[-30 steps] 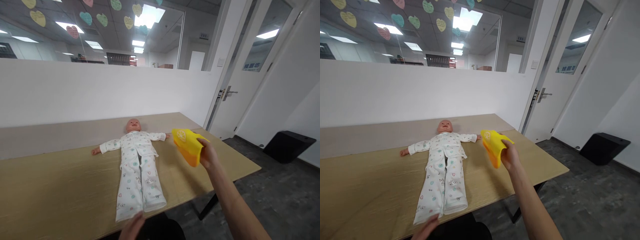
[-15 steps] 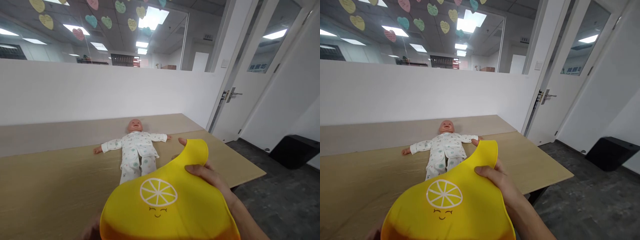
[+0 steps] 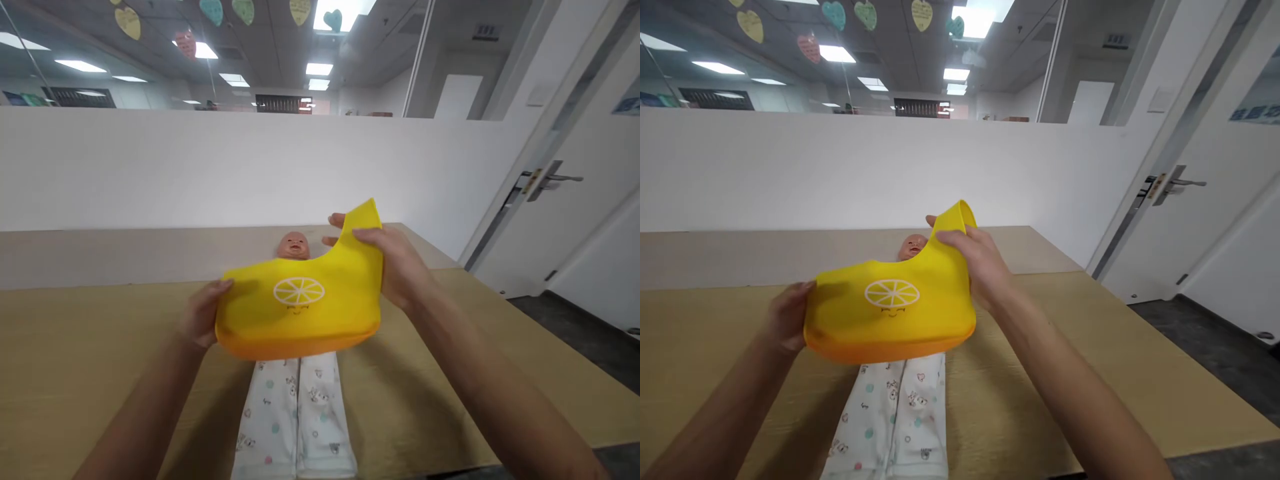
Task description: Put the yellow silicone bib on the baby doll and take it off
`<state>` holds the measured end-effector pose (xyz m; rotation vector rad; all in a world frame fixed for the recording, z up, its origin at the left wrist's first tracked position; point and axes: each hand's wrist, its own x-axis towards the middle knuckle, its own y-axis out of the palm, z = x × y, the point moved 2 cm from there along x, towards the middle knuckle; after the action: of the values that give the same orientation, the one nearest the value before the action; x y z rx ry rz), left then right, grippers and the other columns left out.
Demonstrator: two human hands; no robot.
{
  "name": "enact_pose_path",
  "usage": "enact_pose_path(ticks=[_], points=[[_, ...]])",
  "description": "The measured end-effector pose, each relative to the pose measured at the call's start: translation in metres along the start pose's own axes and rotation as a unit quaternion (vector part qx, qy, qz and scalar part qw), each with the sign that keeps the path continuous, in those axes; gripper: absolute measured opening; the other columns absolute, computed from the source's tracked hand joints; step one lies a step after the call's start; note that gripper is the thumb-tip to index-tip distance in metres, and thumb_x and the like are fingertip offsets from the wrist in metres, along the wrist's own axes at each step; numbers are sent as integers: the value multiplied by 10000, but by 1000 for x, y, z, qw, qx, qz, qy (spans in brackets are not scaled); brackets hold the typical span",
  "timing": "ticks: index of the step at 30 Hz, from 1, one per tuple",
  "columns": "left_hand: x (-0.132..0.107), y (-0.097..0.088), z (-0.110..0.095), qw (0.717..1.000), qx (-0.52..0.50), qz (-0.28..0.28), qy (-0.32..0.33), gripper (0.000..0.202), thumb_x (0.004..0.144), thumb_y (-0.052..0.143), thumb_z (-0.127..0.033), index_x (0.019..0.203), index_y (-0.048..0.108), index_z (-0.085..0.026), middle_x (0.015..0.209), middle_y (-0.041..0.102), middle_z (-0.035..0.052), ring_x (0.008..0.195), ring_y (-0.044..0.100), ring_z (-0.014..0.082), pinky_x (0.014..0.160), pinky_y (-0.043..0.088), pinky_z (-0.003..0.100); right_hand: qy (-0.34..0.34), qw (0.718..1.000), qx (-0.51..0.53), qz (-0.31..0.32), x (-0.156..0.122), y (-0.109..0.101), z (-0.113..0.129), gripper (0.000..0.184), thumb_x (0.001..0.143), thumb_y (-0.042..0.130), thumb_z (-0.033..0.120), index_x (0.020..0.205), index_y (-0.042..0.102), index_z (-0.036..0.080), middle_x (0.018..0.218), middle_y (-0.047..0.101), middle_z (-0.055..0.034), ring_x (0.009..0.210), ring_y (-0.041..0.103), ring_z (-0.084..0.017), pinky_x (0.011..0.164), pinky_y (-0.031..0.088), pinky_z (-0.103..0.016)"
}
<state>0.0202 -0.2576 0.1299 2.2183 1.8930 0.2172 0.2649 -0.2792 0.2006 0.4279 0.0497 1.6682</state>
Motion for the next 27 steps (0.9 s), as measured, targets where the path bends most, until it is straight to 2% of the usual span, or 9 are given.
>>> enact_pose_path(ticks=[3, 6, 8, 10, 13, 15, 19, 22, 27], points=[[33, -2, -2, 998, -6, 58, 1, 405, 457, 703, -283, 845, 691, -164, 803, 719, 46, 838, 650, 300, 709, 531, 369, -13, 1000, -26, -10, 38, -10, -11, 348, 721, 604, 361, 983, 631, 133, 849, 644, -36, 866, 613, -194, 760, 509, -325], [69, -4, 6, 993, 45, 110, 0, 509, 508, 683, -170, 1015, 652, -138, 997, 703, 79, 919, 636, 291, 750, 525, 353, -43, 994, -75, -64, 81, -23, -38, 313, 691, 642, 380, 891, 635, 139, 741, 600, -5, 756, 588, -152, 679, 481, -268], [92, -6, 15, 987, 56, 148, -14, 552, 548, 679, -185, 1092, 623, -115, 1086, 672, 117, 987, 615, 303, 798, 511, 367, -33, 987, -127, -88, 108, -30, -62, 281, 683, 640, 384, 821, 634, 139, 678, 567, 11, 653, 544, -122, 607, 440, -244], [113, -10, 25, 986, 55, 156, -36, 535, 590, 683, -240, 1101, 621, -97, 1100, 663, 143, 993, 615, 300, 817, 500, 368, -17, 980, -174, -101, 131, -37, -87, 264, 699, 605, 400, 749, 624, 141, 639, 545, 15, 603, 512, -112, 583, 409, -241], [143, -23, 41, 993, 64, 85, -42, 417, 630, 690, -310, 985, 666, -92, 956, 707, 123, 829, 653, 235, 731, 502, 309, -2, 962, -253, -102, 158, -45, -118, 266, 745, 521, 408, 673, 591, 162, 629, 540, 9, 604, 504, -125, 600, 395, -252], [160, -29, 51, 996, 70, 40, -32, 357, 632, 702, -325, 907, 680, -97, 856, 718, 94, 717, 645, 188, 652, 485, 270, -14, 937, -333, -103, 170, -50, -134, 257, 775, 464, 366, 622, 548, 178, 638, 542, -2, 662, 519, -144, 656, 398, -261], [182, -33, 67, 995, 85, 8, -59, 254, 585, 711, -258, 767, 673, -85, 700, 704, 91, 597, 618, 173, 553, 449, 259, -20, 887, -446, -120, 185, -61, -161, 220, 769, 450, 268, 561, 431, 202, 680, 552, -34, 783, 528, -180, 754, 379, -277], [192, -34, 73, 991, 108, -21, -80, 159, 562, 670, -199, 685, 655, -99, 607, 681, 73, 537, 595, 167, 503, 423, 250, -1, 886, -445, -129, 192, -72, -181, 215, 744, 453, 226, 538, 391, 211, 627, 518, -30, 723, 514, -183, 724, 371, -289], [209, -40, 82, 986, 126, -65, -85, 55, 571, 597, -198, 602, 611, -155, 544, 646, 24, 506, 571, 155, 476, 412, 237, 34, 911, -389, -134, 201, -89, -214, 199, 714, 436, 231, 521, 392, 212, 514, 412, 20, 553, 428, -140, 578, 342, -268]])
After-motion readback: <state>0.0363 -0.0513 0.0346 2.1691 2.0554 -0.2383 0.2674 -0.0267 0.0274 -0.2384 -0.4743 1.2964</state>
